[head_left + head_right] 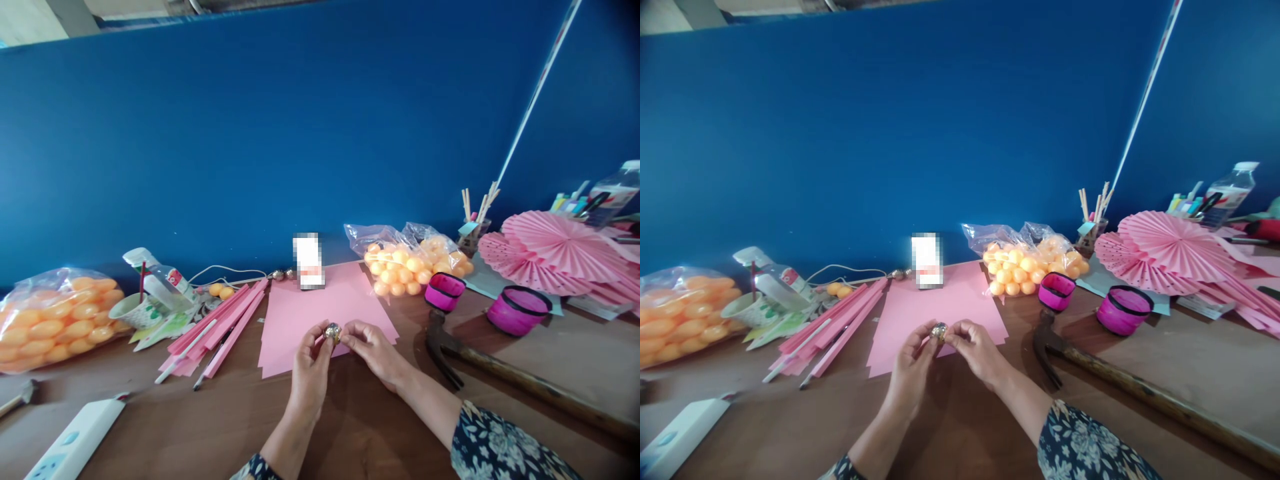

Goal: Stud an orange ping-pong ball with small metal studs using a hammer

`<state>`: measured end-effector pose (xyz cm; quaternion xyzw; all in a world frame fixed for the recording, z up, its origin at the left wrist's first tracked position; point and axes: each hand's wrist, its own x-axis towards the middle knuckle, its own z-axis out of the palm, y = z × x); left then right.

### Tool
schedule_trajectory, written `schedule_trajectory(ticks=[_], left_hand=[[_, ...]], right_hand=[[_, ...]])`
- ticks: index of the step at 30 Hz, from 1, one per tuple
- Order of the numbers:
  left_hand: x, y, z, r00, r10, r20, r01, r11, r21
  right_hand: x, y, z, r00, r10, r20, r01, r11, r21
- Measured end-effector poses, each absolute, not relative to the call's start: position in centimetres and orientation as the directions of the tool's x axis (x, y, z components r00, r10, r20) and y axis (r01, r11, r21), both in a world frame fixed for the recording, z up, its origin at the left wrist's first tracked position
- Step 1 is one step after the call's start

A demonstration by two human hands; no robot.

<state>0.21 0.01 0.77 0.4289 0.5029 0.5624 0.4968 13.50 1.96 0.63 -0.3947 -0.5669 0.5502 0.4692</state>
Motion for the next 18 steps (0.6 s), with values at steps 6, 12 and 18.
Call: schedule_trajectory(ticks=[6,12,18], left_hand=[[0.05,0.16,0.72,-0.130,0.992,-0.009,-0.091,-0.003,0.996],[-0.13,0.19,0.58,-0.108,0.994,-0.010,-0.087,0.000,0.996],[0.06,0.30,0.35,-0.135,0.991,-0.001,-0.083,-0.010,0.996]], right_hand=[[13.61,2.10,0.44,-0.261,0.960,0.100,-0.054,0.089,-0.995],[13.64,2.02,0.79,-0.264,0.957,0.122,-0.012,0.123,-0.992],[13.60,1.99,0.79,-0.257,0.958,0.125,0.014,0.133,-0.991]])
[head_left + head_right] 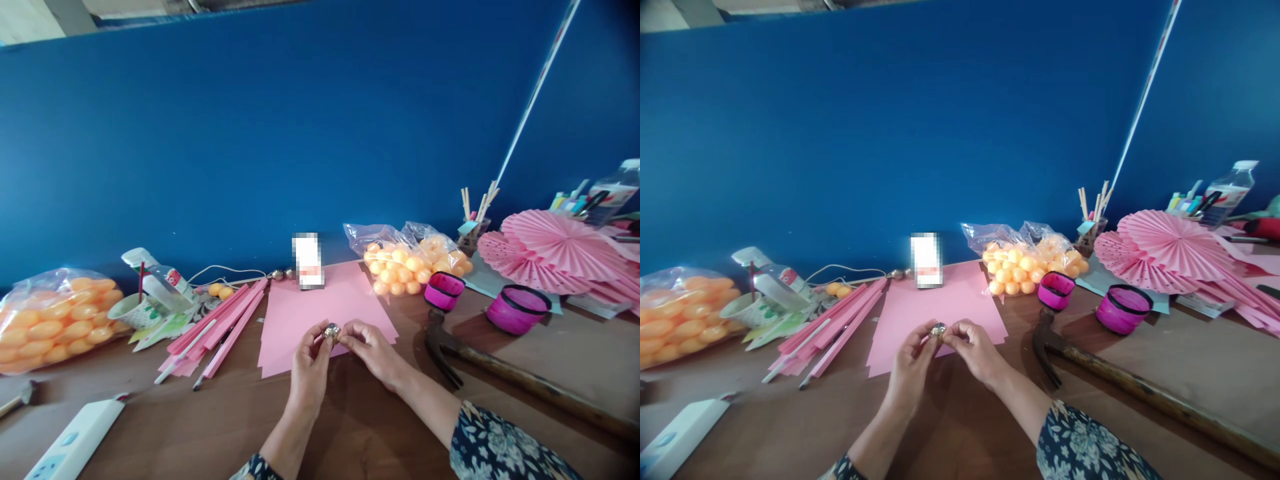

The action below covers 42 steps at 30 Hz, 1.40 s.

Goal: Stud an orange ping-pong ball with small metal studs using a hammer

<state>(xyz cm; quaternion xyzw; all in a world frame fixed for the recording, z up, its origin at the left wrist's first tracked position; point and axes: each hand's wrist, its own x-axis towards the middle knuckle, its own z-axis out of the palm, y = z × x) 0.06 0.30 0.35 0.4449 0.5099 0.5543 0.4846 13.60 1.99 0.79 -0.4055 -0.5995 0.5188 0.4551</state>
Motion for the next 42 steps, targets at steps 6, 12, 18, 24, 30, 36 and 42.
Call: schedule_trajectory(ticks=[6,12,18,24,30,36,42], left_hand=[[0.13,0.23,0.60,-0.135,0.990,-0.032,-0.161,0.010,0.987],[0.02,0.23,0.51,-0.114,0.993,-0.034,-0.175,0.014,0.984],[0.00,0.24,0.55,-0.120,0.992,-0.043,-0.166,0.023,0.986],[0.10,0.17,0.98,-0.129,0.990,-0.053,-0.144,0.035,0.989],[0.08,0.26,0.81,-0.129,0.991,-0.031,-0.141,0.012,0.990],[-0.02,0.35,0.52,-0.124,0.992,-0.005,-0.138,-0.013,0.990],[-0.06,0.29,0.48,-0.128,0.992,-0.008,-0.147,-0.011,0.989]], right_hand=[[13.62,1.96,0.82,-0.268,0.954,0.135,0.003,0.141,-0.990],[13.62,1.91,0.84,-0.268,0.953,0.141,-0.010,0.144,-0.990],[13.57,1.90,0.87,-0.260,0.956,0.136,-0.004,0.140,-0.990],[13.61,1.93,0.76,-0.256,0.957,0.137,-0.018,0.137,-0.990],[13.56,1.96,0.63,-0.256,0.960,0.109,-0.020,0.107,-0.994],[13.48,1.95,0.43,-0.265,0.961,0.075,-0.036,0.068,-0.997],[13.67,1.94,0.50,-0.269,0.961,0.061,-0.037,0.053,-0.998]])
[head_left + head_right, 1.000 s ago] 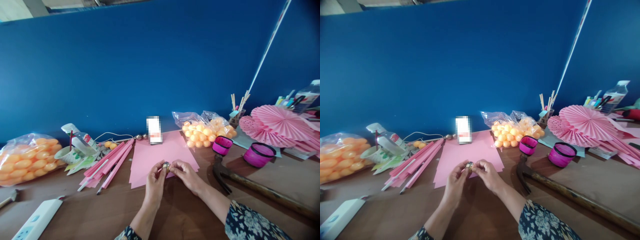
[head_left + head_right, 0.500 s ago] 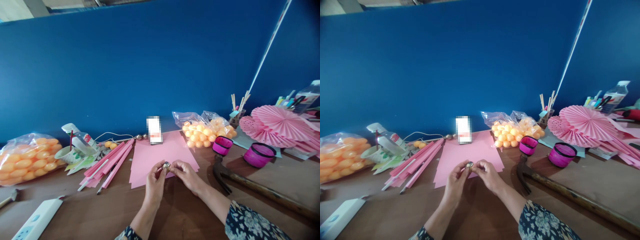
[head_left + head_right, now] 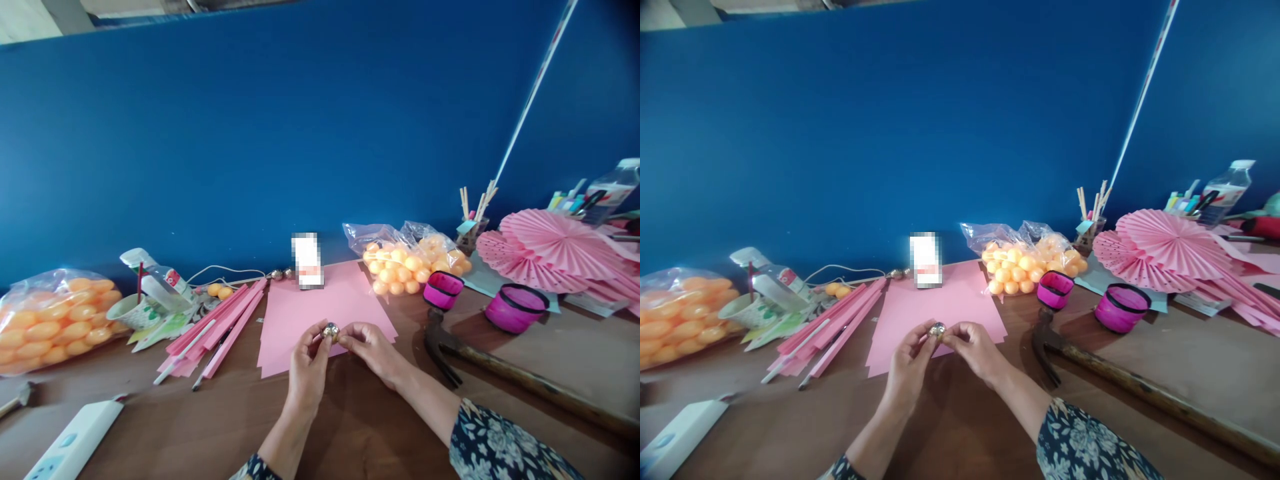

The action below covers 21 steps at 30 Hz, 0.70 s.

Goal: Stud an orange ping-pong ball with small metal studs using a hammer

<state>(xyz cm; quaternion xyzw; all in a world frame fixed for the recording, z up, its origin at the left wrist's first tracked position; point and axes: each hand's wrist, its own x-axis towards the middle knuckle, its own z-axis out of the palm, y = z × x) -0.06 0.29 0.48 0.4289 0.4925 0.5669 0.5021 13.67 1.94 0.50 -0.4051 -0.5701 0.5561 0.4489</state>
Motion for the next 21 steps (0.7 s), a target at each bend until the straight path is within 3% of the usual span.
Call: schedule_trajectory(ticks=[8,16,21], left_hand=[[-0.27,0.38,0.09,-0.110,0.989,-0.099,-0.346,0.055,0.936],[0.08,0.32,0.21,-0.123,0.985,-0.123,-0.384,0.067,0.921],[0.08,0.42,0.00,-0.135,0.984,-0.114,-0.343,0.062,0.937]], right_hand=[[13.57,1.91,0.60,-0.187,0.973,0.138,-0.015,0.138,-0.990],[13.26,1.71,0.23,-0.050,0.958,0.283,0.182,0.288,-0.940],[12.97,1.26,-0.03,-0.042,0.952,0.303,0.207,0.305,-0.930]])
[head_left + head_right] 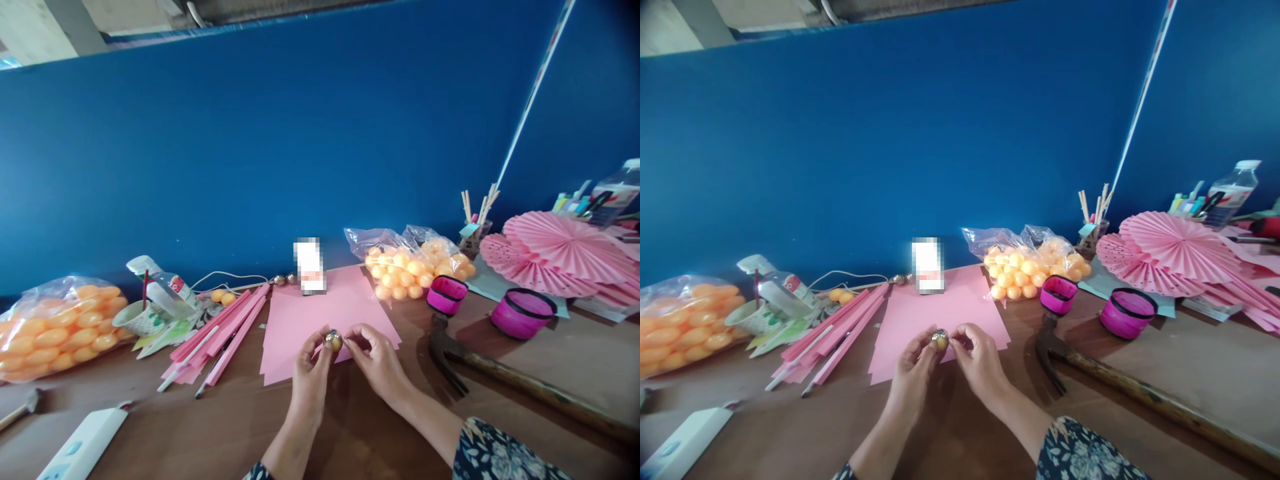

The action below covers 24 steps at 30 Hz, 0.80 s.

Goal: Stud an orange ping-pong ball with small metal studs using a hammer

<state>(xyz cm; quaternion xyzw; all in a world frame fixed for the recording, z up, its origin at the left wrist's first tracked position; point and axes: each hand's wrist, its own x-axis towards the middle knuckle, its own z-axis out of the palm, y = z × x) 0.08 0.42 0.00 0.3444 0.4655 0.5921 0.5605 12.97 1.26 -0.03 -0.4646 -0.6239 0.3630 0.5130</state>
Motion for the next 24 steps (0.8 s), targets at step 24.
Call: schedule_trajectory(ticks=[24], left_hand=[[0.11,0.21,0.33,-0.113,0.986,-0.121,-0.312,0.080,0.947]], right_hand=[[13.06,1.06,-0.34,-0.028,0.908,0.417,0.503,0.373,-0.780]])
